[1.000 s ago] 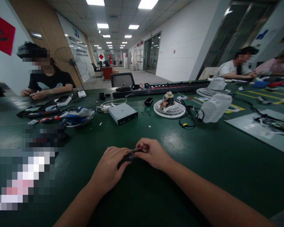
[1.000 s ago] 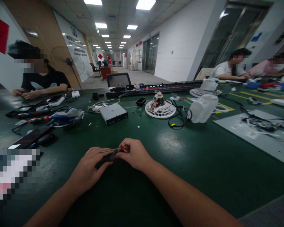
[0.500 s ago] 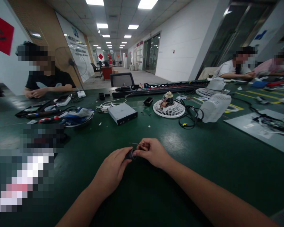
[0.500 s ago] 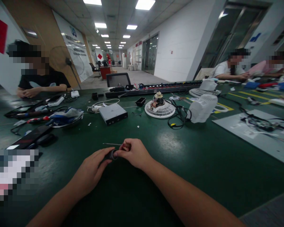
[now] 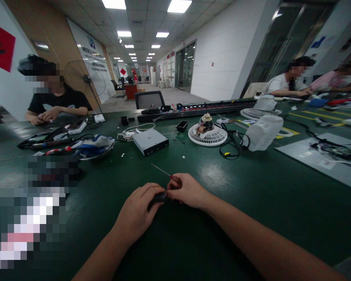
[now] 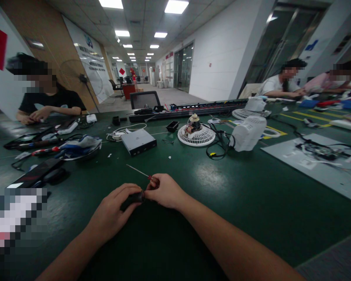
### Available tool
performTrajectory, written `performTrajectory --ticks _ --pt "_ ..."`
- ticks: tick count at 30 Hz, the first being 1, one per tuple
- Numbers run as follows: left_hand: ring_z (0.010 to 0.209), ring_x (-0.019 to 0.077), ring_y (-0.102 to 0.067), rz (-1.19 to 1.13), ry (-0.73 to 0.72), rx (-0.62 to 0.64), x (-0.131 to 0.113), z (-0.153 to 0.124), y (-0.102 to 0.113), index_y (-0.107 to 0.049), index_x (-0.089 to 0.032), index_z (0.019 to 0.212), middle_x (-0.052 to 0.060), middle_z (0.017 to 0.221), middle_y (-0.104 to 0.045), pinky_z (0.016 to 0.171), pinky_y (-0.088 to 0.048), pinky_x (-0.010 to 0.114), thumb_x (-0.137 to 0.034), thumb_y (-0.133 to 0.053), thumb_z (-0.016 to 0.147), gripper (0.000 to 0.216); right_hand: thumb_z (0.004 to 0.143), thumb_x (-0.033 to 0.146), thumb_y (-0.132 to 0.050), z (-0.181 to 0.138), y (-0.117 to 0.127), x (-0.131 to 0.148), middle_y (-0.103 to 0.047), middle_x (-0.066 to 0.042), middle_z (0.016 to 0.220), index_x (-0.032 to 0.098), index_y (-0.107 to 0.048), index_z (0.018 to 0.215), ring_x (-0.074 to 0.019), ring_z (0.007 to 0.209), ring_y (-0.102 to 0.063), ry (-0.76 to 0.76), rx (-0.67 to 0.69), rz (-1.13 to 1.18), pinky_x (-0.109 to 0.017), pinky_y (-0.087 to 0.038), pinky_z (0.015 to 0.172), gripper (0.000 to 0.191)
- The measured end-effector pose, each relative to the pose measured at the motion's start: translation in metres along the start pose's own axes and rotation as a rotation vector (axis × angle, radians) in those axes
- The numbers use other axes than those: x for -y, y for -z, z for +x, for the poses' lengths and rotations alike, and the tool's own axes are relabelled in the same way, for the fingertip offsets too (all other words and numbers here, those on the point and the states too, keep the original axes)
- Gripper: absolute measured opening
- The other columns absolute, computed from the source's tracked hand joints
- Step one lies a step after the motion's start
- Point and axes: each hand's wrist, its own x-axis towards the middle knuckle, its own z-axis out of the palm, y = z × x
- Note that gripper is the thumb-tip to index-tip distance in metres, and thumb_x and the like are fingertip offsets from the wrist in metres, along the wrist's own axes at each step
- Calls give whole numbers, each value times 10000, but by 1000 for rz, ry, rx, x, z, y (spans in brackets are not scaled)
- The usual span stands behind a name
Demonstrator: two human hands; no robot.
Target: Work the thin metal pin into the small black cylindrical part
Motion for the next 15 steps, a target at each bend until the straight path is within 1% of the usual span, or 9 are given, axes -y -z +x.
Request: performTrajectory --ticks 2,3,4,5,7,9,12,15 --pt "999 205 -606 23 58 -36 3 0 2 -565 -253 1109 36 1123 -620 881 -511 393 -155 -571 851 276 851 304 -589 -4 4 4 -547 47 607 184 -495 798 -73 432 -471 20 -25 -77 -201 -359 409 161" --pt "979 206 -611 39 98 -57 6 0 4 -572 -254 1092 31 1106 -624 864 -514 393 -160 -576 842 267 924 361 -477 -6 8 6 -552 39 603 187 -500 837 -81 423 -473 36 -49 -136 -214 -360 418 196" --pt "961 208 -617 53 143 -80 8 0 5 -578 -254 1073 27 1084 -630 847 -517 390 -170 -585 832 255 974 387 -361 -9 12 9 -560 25 605 187 -511 854 -92 438 -490 73 -88 -223 -227 -370 442 277" --pt "947 209 -622 62 191 -106 12 0 7 -583 -252 1055 24 1062 -635 831 -521 385 -184 -595 823 242 988 379 -333 -10 17 10 -575 8 632 183 -525 854 -105 500 -528 137 -138 -344 -239 -394 498 305" --pt "912 211 -633 71 286 -166 18 -1 10 -586 -244 1028 21 1024 -642 794 -527 372 -223 -624 803 229 978 341 -383 -13 27 12 -620 -33 733 175 -566 871 -144 652 -583 231 -199 -579 -271 -418 600 270" --pt "876 212 -639 71 356 -209 24 -2 12 -584 -236 1026 24 1002 -647 758 -530 363 -257 -646 787 248 960 299 -436 -13 35 12 -656 -58 859 175 -608 969 -168 767 -602 257 -193 -682 -291 -435 672 212" --pt "844 213 -645 57 406 -210 27 -2 13 -584 -232 1037 29 989 -654 729 -531 361 -274 -657 776 275 937 236 -480 -12 39 9 -656 -67 1034 194 -624 1095 -177 907 -602 315 -143 -723 -312 -451 791 217" --pt "839 208 -645 23 389 -183 25 -1 11 -586 -229 1039 31 990 -657 726 -532 359 -270 -642 783 265 940 210 -474 -11 36 6 -646 -54 1068 217 -620 1153 -166 939 -596 378 -88 -717 -313 -452 829 258"
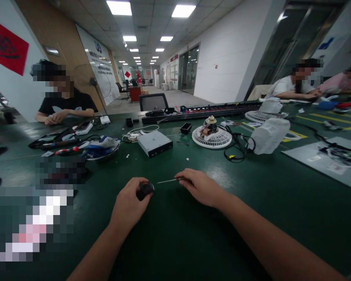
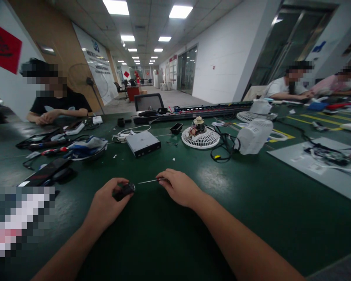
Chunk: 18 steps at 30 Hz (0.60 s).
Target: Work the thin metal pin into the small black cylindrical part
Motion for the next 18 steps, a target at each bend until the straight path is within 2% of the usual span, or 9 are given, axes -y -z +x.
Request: performTrajectory --ticks 4,9,13,18 --pt "886 203 -630 -23 -103 74 -6 -3 -3 -597 -233 1027 30 1015 -644 766 -526 362 -240 -611 802 226 941 182 -471 1 -7 2 -643 -39 1036 229 -620 1171 -146 920 -592 82 34 52 -285 -447 808 278" --pt "934 208 -619 -30 -146 96 -8 -4 -3 -591 -240 1053 26 1045 -641 820 -519 397 -189 -599 810 249 927 185 -475 1 -6 5 -623 -46 962 226 -655 1120 -153 825 -579 -10 0 -42 -290 -424 734 267" --pt "930 205 -630 -28 -158 93 -7 -4 -2 -598 -246 1051 22 1042 -650 818 -526 391 -176 -602 810 251 903 170 -497 1 -2 10 -636 -41 928 206 -674 1033 -153 802 -573 -3 54 27 -286 -410 711 222" --pt "894 196 -640 -18 -172 106 -10 -5 -3 -606 -246 1057 20 1027 -659 795 -534 378 -193 -615 812 251 901 208 -506 1 -5 12 -653 -57 902 189 -669 969 -170 797 -569 -92 -35 -69 -302 -385 705 177"
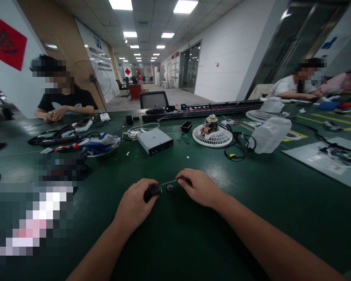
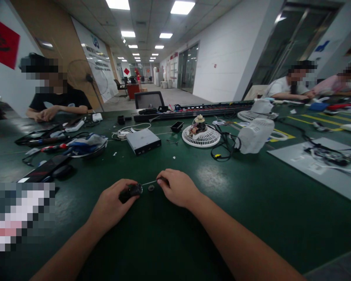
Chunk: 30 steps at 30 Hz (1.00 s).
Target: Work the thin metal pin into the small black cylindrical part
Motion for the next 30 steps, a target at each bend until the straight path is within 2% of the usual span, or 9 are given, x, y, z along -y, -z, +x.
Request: performTrajectory --ticks 4,7,11,13,16,21,24,26,30 --pt "921 203 -638 22 40 -62 0 1 0 -602 -244 1069 24 1047 -656 807 -537 389 -215 -606 833 238 925 382 -496 1 -5 4 -635 -60 752 171 -637 791 -167 667 -536 -166 -55 -26 -310 -333 599 287" --pt "908 211 -649 36 84 -118 3 1 1 -596 -233 1092 34 1052 -662 784 -548 386 -229 -635 811 283 820 498 -636 2 -12 9 -617 -40 740 176 -621 789 -166 664 -530 -238 -74 88 -297 -342 576 325" --pt "870 209 -667 18 117 -123 7 1 -1 -592 -226 1103 37 1033 -681 758 -562 379 -231 -659 789 321 691 315 -798 5 -23 14 -618 -22 795 191 -651 878 -190 834 -549 -99 -13 136 -293 -398 683 268" --pt "872 208 -672 10 111 -108 6 1 -1 -595 -227 1099 36 1032 -686 764 -565 380 -233 -656 790 316 682 258 -802 6 -26 14 -613 -20 763 191 -651 816 -191 827 -551 -75 34 120 -294 -401 684 213" --pt "885 206 -677 1 80 -74 5 1 -2 -598 -235 1099 29 1027 -692 776 -566 379 -239 -647 796 308 712 223 -769 6 -25 11 -619 -16 746 188 -588 689 -171 754 -576 -118 31 154 -285 -403 648 186" --pt "930 211 -674 -8 -17 -14 3 -1 -2 -578 -261 1163 27 1077 -687 799 -568 377 -238 -665 782 392 751 257 -728 4 -21 4 -661 2 732 207 -367 612 -168 787 -666 -179 -58 535 -253 -430 636 390" --pt "940 208 -669 -8 -59 11 -1 -3 -2 -575 -263 1155 24 1080 -683 827 -559 379 -255 -661 794 371 742 283 -728 5 -23 4 -607 13 633 216 -321 591 -197 800 -685 -212 -104 653 -250 -431 613 439" --pt "938 206 -664 -6 -82 26 -4 -4 -1 -576 -261 1135 22 1067 -681 836 -552 379 -255 -650 805 339 725 273 -735 5 -25 6 -597 14 612 215 -304 574 -196 778 -683 -229 -101 714 -249 -432 601 460" --pt "931 204 -655 2 -117 57 -6 -5 -1 -572 -256 1127 26 1055 -675 817 -549 378 -251 -637 814 319 714 186 -708 5 -30 11 -668 -8 713 216 -286 583 -155 675 -651 -237 -19 906 -255 -462 586 442"
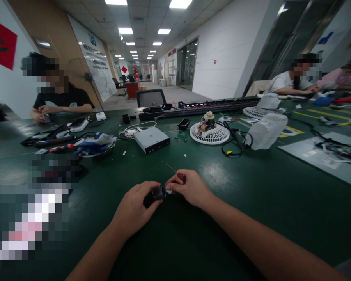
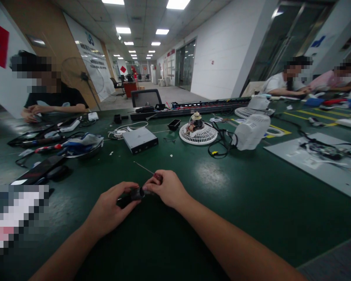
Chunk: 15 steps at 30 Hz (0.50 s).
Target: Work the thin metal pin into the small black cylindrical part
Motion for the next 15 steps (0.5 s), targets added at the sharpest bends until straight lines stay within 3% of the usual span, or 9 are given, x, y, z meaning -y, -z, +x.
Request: performTrajectory --ticks 3,5,9,15 --pt "916 202 -657 7 -7 -4 1 0 -1 -574 -252 1128 28 1045 -677 809 -548 379 -245 -642 806 329 687 104 -692 -1 -3 -1 -670 -5 757 203 -334 577 -126 639 -615 -17 21 17 -251 -464 595 387" --pt "913 203 -659 5 -14 -14 2 0 -1 -577 -247 1123 33 1038 -680 816 -547 383 -238 -642 803 327 673 86 -703 -1 -3 -1 -616 23 688 186 -447 596 -107 604 -561 -14 2 -77 -238 -432 580 285" --pt "915 208 -662 -12 -9 -23 2 0 -1 -579 -242 1116 41 1040 -681 822 -550 390 -241 -639 807 315 698 175 -744 -2 0 0 -478 65 582 179 -618 728 -92 535 -440 27 -12 -293 -230 -356 534 130" --pt "961 211 -655 -49 -23 -22 1 -1 -2 -568 -244 1134 44 1068 -675 851 -546 394 -234 -646 810 333 749 160 -703 -5 2 0 -594 24 691 183 -614 724 -104 588 -489 143 53 -358 -237 -374 576 95"
